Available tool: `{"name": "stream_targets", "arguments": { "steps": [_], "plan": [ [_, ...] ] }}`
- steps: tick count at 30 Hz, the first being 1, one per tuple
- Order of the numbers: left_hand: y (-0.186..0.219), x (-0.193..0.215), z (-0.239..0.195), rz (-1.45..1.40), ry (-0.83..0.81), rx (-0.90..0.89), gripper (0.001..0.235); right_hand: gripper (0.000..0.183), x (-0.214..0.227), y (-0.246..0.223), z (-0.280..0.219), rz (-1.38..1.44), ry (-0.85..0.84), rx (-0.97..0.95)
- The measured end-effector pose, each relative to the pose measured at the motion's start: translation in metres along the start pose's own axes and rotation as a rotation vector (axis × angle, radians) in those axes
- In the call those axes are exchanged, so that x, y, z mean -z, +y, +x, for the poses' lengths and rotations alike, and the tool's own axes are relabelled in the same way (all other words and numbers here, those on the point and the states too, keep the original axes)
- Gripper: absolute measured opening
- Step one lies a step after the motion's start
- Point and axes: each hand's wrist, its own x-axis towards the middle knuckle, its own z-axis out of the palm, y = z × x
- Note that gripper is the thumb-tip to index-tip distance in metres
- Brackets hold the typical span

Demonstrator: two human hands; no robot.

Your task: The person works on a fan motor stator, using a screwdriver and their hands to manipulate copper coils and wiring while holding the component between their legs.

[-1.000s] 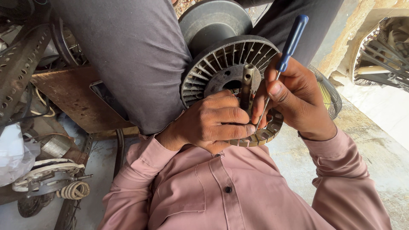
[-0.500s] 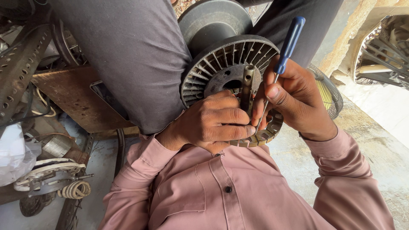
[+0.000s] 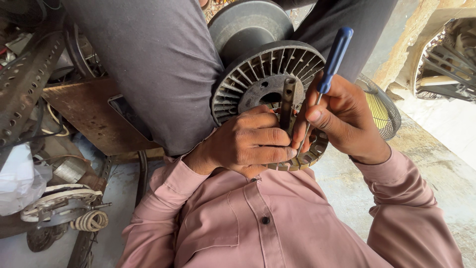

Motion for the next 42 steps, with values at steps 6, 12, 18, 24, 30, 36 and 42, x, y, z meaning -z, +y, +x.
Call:
{"name": "stream_targets", "arguments": {
  "steps": [6,12,18,24,30,36,42],
  "plan": [
    [0.000,0.003,0.001,-0.036,0.008,0.025,0.026,0.015,-0.001,-0.004,-0.001,-0.137,-0.006,0.043],
    [0.006,0.004,0.004,-0.015,0.016,0.103,0.033,0.015,-0.002,-0.003,0.013,0.105,0.152,0.111],
    [0.012,0.002,0.009,0.013,0.156,0.111,0.030,0.019,0.019,0.014,-0.010,-0.249,0.611,0.412],
    [0.014,0.006,0.014,0.028,0.302,0.222,0.030,0.015,-0.008,0.080,-0.042,-0.650,0.678,0.116],
    [0.028,0.010,0.023,0.036,0.263,0.297,0.029,0.024,-0.042,0.073,-0.043,-0.994,0.767,0.180],
    [0.028,0.014,0.026,0.025,0.256,0.262,0.025,0.022,-0.052,0.028,-0.026,-1.236,0.596,0.992],
    [0.027,0.013,0.026,-0.008,0.264,0.340,0.028,0.023,-0.043,0.026,-0.004,-1.264,0.546,1.163]
  ]
}}
